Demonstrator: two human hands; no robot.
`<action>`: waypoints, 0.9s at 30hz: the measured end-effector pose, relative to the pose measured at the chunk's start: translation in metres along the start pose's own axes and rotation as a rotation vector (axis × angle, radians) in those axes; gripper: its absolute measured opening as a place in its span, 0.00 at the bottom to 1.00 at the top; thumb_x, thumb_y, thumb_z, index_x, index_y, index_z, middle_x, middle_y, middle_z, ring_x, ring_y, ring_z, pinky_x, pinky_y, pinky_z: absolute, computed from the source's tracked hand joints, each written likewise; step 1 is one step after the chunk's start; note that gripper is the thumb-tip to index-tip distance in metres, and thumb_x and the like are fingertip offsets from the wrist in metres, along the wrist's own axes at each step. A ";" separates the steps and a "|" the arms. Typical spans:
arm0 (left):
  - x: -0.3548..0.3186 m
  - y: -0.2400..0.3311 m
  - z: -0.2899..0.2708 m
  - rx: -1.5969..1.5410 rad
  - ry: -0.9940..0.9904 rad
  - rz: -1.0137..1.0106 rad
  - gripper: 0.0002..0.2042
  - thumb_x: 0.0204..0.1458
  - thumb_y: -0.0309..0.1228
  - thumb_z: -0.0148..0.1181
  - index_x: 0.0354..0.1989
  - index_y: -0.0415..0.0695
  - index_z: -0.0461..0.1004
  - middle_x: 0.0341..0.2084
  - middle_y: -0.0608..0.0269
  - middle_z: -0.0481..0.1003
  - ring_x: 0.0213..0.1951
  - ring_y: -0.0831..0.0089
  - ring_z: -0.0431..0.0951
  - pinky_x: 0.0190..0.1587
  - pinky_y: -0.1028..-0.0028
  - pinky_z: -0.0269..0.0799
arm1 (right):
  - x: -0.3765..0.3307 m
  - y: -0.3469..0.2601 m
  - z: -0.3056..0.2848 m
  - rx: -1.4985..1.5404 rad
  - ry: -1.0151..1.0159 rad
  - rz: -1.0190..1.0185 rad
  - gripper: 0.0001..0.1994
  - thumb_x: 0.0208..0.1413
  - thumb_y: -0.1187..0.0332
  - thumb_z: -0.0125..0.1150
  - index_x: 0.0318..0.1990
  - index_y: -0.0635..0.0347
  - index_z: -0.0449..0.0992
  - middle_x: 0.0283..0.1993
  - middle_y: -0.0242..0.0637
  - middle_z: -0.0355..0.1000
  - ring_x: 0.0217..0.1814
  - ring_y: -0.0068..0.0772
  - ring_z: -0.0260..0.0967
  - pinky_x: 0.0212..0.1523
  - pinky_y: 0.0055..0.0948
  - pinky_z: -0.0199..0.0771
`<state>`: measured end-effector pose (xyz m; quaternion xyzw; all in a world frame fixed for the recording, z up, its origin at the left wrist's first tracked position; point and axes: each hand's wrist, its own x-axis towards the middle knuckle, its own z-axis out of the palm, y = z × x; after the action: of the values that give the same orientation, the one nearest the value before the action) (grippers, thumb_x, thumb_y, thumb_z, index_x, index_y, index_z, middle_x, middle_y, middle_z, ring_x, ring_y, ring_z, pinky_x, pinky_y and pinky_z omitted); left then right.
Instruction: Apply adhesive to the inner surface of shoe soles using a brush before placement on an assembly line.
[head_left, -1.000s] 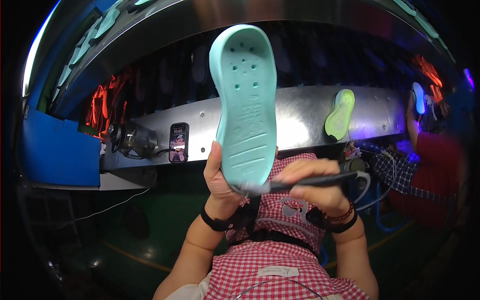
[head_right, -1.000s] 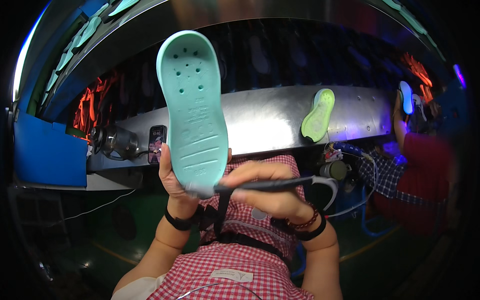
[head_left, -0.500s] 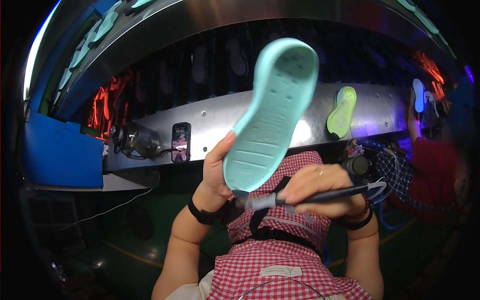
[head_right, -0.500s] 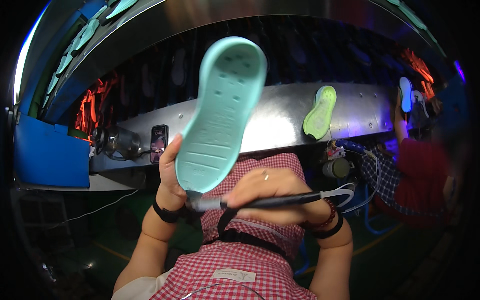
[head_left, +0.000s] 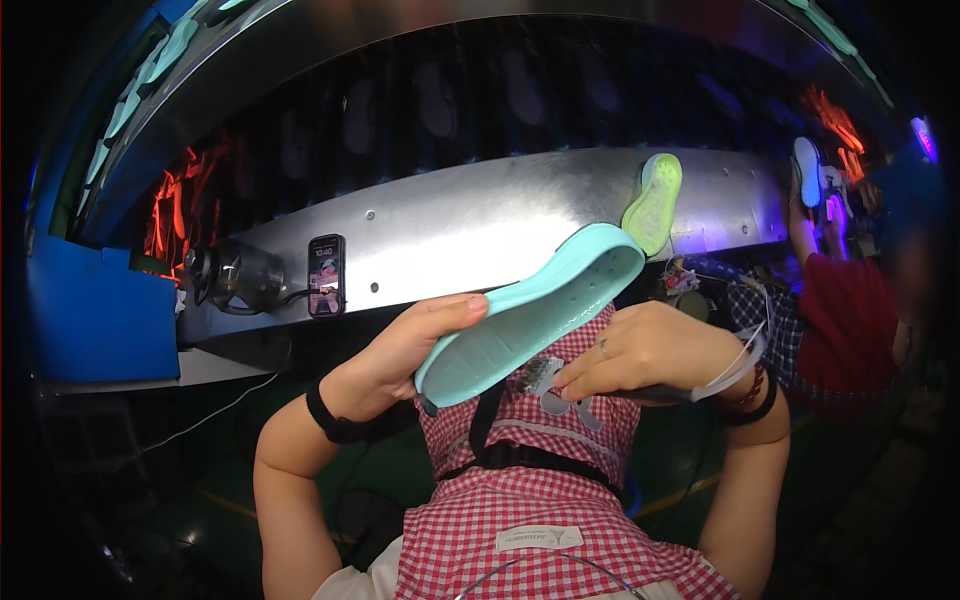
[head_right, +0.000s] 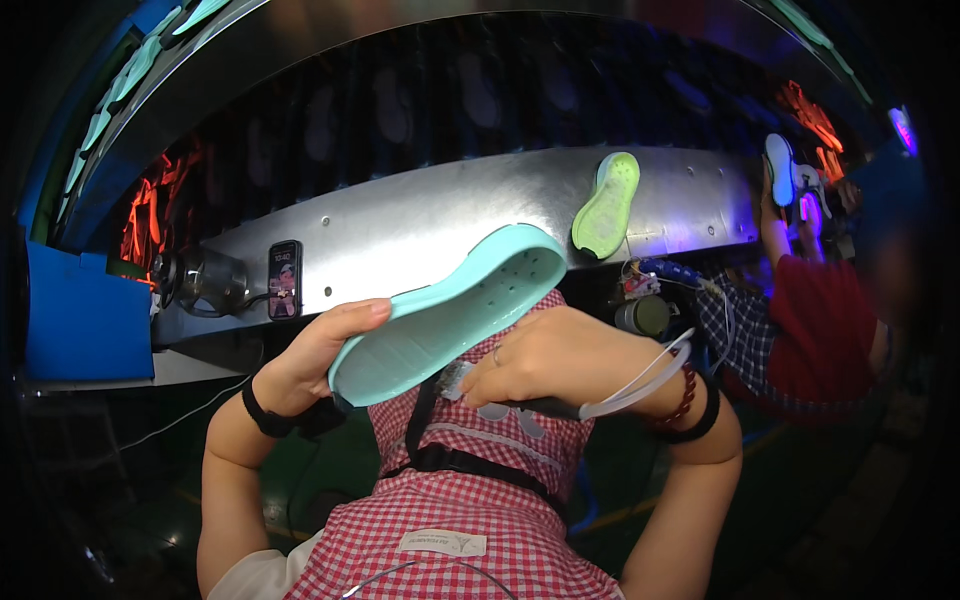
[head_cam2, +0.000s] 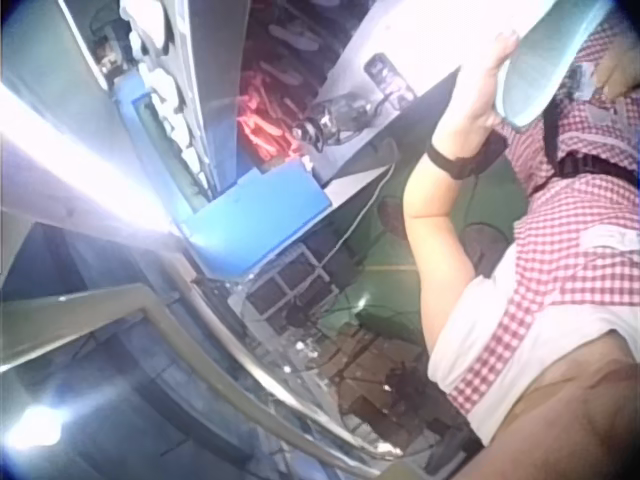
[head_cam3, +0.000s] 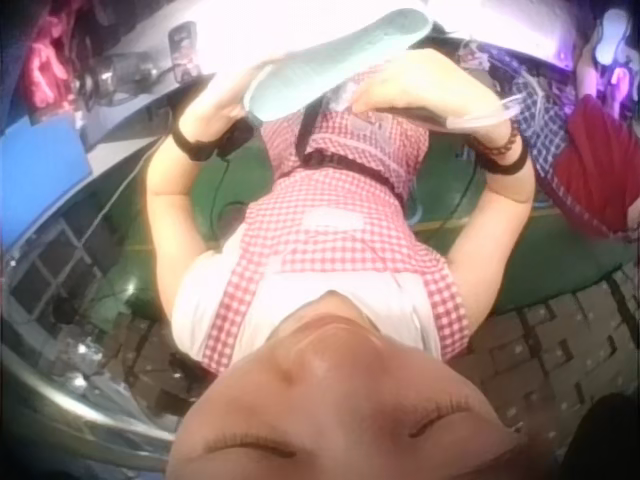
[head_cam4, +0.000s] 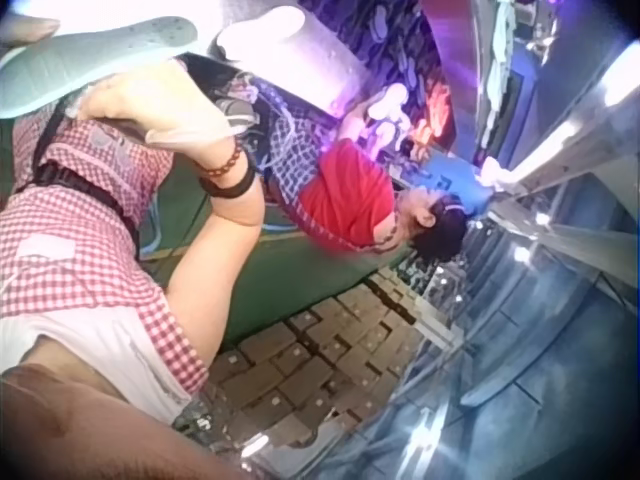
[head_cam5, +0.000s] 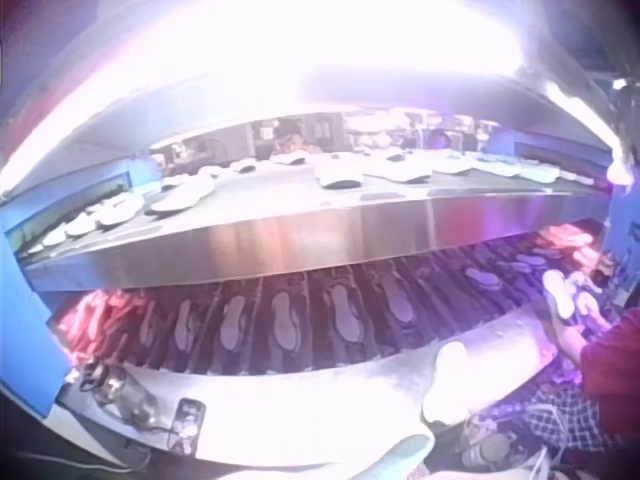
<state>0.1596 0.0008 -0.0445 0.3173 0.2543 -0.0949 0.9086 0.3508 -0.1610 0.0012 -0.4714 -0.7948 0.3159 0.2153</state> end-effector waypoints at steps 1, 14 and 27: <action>-0.004 0.002 0.004 0.003 0.052 -0.006 0.20 0.55 0.38 0.49 0.49 0.33 0.65 0.38 0.53 0.72 0.35 0.75 0.76 0.34 0.80 0.75 | -0.001 0.001 -0.002 0.026 0.059 0.012 0.10 0.45 0.71 0.51 0.36 0.52 0.75 0.40 0.27 0.74 0.33 0.30 0.72 0.32 0.27 0.69; -0.004 -0.006 -0.012 0.052 0.134 0.062 0.22 0.55 0.38 0.50 0.51 0.33 0.62 0.36 0.56 0.72 0.32 0.78 0.76 0.31 0.82 0.76 | -0.017 0.027 -0.005 0.190 0.175 0.110 0.12 0.43 0.72 0.58 0.38 0.61 0.74 0.41 0.40 0.73 0.39 0.40 0.71 0.41 0.29 0.71; 0.025 -0.034 -0.012 -0.391 -0.051 0.196 0.25 0.55 0.37 0.44 0.56 0.33 0.54 0.47 0.45 0.66 0.46 0.60 0.72 0.49 0.64 0.70 | 0.011 0.025 0.060 0.788 0.708 0.470 0.09 0.48 0.75 0.58 0.39 0.66 0.76 0.27 0.34 0.73 0.26 0.16 0.67 0.26 0.15 0.65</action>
<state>0.1648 -0.0185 -0.0835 0.1555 0.2127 0.0369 0.9640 0.3227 -0.1599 -0.0586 -0.5964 -0.3707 0.4506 0.5512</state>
